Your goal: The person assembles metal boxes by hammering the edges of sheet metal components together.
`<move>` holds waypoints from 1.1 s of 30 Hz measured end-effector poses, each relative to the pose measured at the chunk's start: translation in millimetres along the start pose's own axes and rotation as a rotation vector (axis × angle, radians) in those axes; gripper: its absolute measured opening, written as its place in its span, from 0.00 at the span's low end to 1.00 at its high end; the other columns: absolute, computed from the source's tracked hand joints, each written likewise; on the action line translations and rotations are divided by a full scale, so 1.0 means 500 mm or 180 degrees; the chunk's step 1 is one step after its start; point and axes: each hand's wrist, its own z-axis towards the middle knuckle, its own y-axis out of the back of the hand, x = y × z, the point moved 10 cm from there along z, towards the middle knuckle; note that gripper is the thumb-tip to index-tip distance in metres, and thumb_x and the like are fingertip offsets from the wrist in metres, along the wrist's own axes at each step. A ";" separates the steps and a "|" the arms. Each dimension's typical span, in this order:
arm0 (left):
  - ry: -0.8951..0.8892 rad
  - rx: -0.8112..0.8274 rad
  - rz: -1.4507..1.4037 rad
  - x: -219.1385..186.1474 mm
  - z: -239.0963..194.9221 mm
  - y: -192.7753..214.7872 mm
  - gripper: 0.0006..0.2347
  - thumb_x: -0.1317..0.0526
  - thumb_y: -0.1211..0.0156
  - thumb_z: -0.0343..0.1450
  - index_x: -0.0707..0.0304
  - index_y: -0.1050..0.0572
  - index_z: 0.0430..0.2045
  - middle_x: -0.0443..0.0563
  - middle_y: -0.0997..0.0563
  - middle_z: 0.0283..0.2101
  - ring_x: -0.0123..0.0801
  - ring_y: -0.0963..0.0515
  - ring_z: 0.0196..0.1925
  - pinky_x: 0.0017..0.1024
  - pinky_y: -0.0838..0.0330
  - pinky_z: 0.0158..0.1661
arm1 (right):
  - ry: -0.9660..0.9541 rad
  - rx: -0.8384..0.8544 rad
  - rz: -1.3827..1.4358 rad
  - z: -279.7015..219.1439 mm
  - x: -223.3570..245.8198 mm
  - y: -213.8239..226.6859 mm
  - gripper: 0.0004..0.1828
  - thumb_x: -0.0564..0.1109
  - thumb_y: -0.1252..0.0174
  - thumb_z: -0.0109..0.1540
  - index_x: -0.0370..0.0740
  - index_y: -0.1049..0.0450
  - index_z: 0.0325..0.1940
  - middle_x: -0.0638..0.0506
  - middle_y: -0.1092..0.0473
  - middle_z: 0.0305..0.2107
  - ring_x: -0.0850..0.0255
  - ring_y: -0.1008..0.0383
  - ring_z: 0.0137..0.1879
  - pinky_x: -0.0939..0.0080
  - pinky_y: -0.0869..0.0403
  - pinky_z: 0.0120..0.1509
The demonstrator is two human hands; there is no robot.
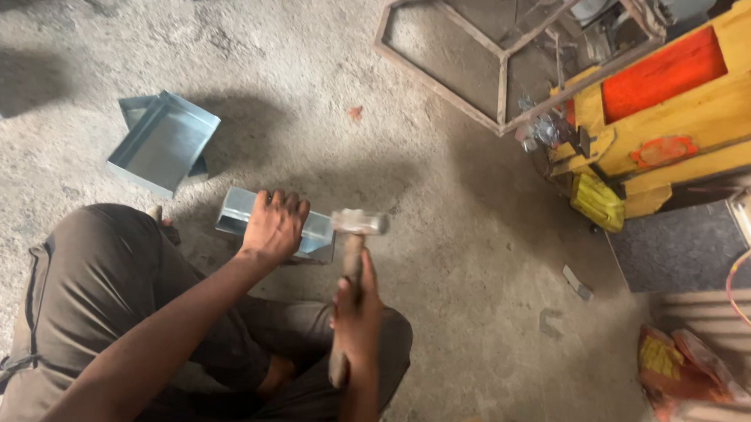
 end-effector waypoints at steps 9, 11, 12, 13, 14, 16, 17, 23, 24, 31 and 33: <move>0.0089 -0.0076 -0.0193 -0.002 -0.004 0.011 0.11 0.60 0.49 0.70 0.56 0.25 0.44 0.49 0.21 0.45 0.39 0.24 0.52 0.42 0.36 0.52 | 0.0763 -0.0420 0.0925 -0.050 0.106 0.092 0.39 0.41 0.46 0.67 0.35 0.54 0.80 0.52 0.32 0.24 0.68 0.35 0.24 0.65 0.31 0.28; 0.0222 -0.0304 -0.0462 0.003 -0.010 0.022 0.11 0.61 0.48 0.69 0.56 0.24 0.43 0.48 0.21 0.45 0.39 0.24 0.51 0.43 0.36 0.52 | 0.0761 -0.0359 0.1018 -0.062 0.116 0.075 0.39 0.41 0.46 0.67 0.36 0.53 0.80 0.50 0.31 0.23 0.67 0.34 0.23 0.65 0.32 0.27; 0.0302 -0.0456 -0.0741 0.013 -0.021 0.024 0.11 0.63 0.47 0.68 0.58 0.25 0.44 0.51 0.21 0.46 0.42 0.24 0.51 0.44 0.36 0.52 | 0.0563 -0.0445 0.0974 -0.067 0.107 0.071 0.39 0.41 0.46 0.66 0.37 0.53 0.79 0.51 0.31 0.23 0.67 0.34 0.23 0.65 0.32 0.26; 0.0387 -0.0624 -0.1041 0.018 -0.028 0.024 0.12 0.65 0.45 0.67 0.60 0.25 0.45 0.53 0.21 0.48 0.44 0.24 0.52 0.45 0.35 0.51 | 0.0378 -0.0529 0.0904 -0.078 0.101 0.074 0.39 0.40 0.46 0.65 0.38 0.52 0.79 0.51 0.30 0.23 0.67 0.33 0.22 0.65 0.32 0.25; 0.0471 -0.0795 -0.1339 0.023 -0.038 0.022 0.13 0.67 0.44 0.66 0.62 0.25 0.46 0.56 0.20 0.49 0.47 0.24 0.52 0.46 0.35 0.51 | 0.0194 -0.0614 0.0832 -0.081 0.096 0.077 0.39 0.40 0.46 0.64 0.39 0.52 0.78 0.51 0.30 0.22 0.66 0.33 0.22 0.65 0.31 0.24; 0.0550 -0.1461 -0.1515 0.033 -0.065 0.037 0.20 0.69 0.42 0.59 0.70 0.27 0.47 0.65 0.22 0.51 0.55 0.25 0.55 0.47 0.34 0.56 | 0.0522 -0.0569 0.0734 -0.063 0.137 0.076 0.41 0.37 0.45 0.63 0.37 0.53 0.78 0.50 0.30 0.23 0.67 0.33 0.23 0.65 0.31 0.26; 0.0622 -0.1782 -0.1638 0.029 -0.084 0.036 0.24 0.70 0.41 0.55 0.73 0.28 0.47 0.70 0.23 0.52 0.60 0.26 0.56 0.47 0.33 0.59 | 0.0668 -0.0531 0.0635 -0.058 0.159 0.087 0.42 0.36 0.45 0.63 0.36 0.53 0.78 0.50 0.30 0.23 0.67 0.33 0.24 0.66 0.31 0.27; 0.0791 -0.0819 -0.2307 0.027 -0.075 -0.137 0.24 0.70 0.35 0.54 0.73 0.31 0.45 0.72 0.22 0.48 0.61 0.22 0.49 0.45 0.28 0.51 | 0.1646 -0.0492 0.0285 -0.076 0.300 0.090 0.42 0.32 0.46 0.64 0.32 0.54 0.80 0.43 0.25 0.30 0.64 0.28 0.28 0.65 0.26 0.33; 0.0817 -0.0891 -0.2338 0.033 -0.073 -0.144 0.23 0.70 0.35 0.55 0.72 0.31 0.45 0.71 0.22 0.48 0.60 0.21 0.49 0.45 0.28 0.51 | 0.1861 -0.0337 0.0384 -0.082 0.330 0.078 0.42 0.32 0.47 0.65 0.32 0.57 0.81 0.41 0.25 0.33 0.64 0.28 0.29 0.65 0.25 0.35; 0.0826 -0.0935 -0.2462 0.033 -0.081 -0.120 0.22 0.70 0.35 0.54 0.68 0.30 0.43 0.66 0.20 0.44 0.57 0.21 0.47 0.45 0.27 0.48 | 0.1757 -0.0066 -0.0020 -0.055 0.377 0.033 0.41 0.36 0.48 0.67 0.34 0.58 0.82 0.37 0.25 0.41 0.64 0.29 0.29 0.64 0.27 0.32; 0.0799 -0.0985 -0.2466 0.031 -0.081 -0.113 0.22 0.70 0.35 0.53 0.68 0.30 0.42 0.65 0.20 0.44 0.57 0.21 0.46 0.45 0.27 0.48 | 0.1956 0.0133 -0.0714 -0.028 0.347 -0.019 0.39 0.37 0.47 0.68 0.35 0.54 0.81 0.36 0.26 0.45 0.61 0.29 0.36 0.62 0.27 0.37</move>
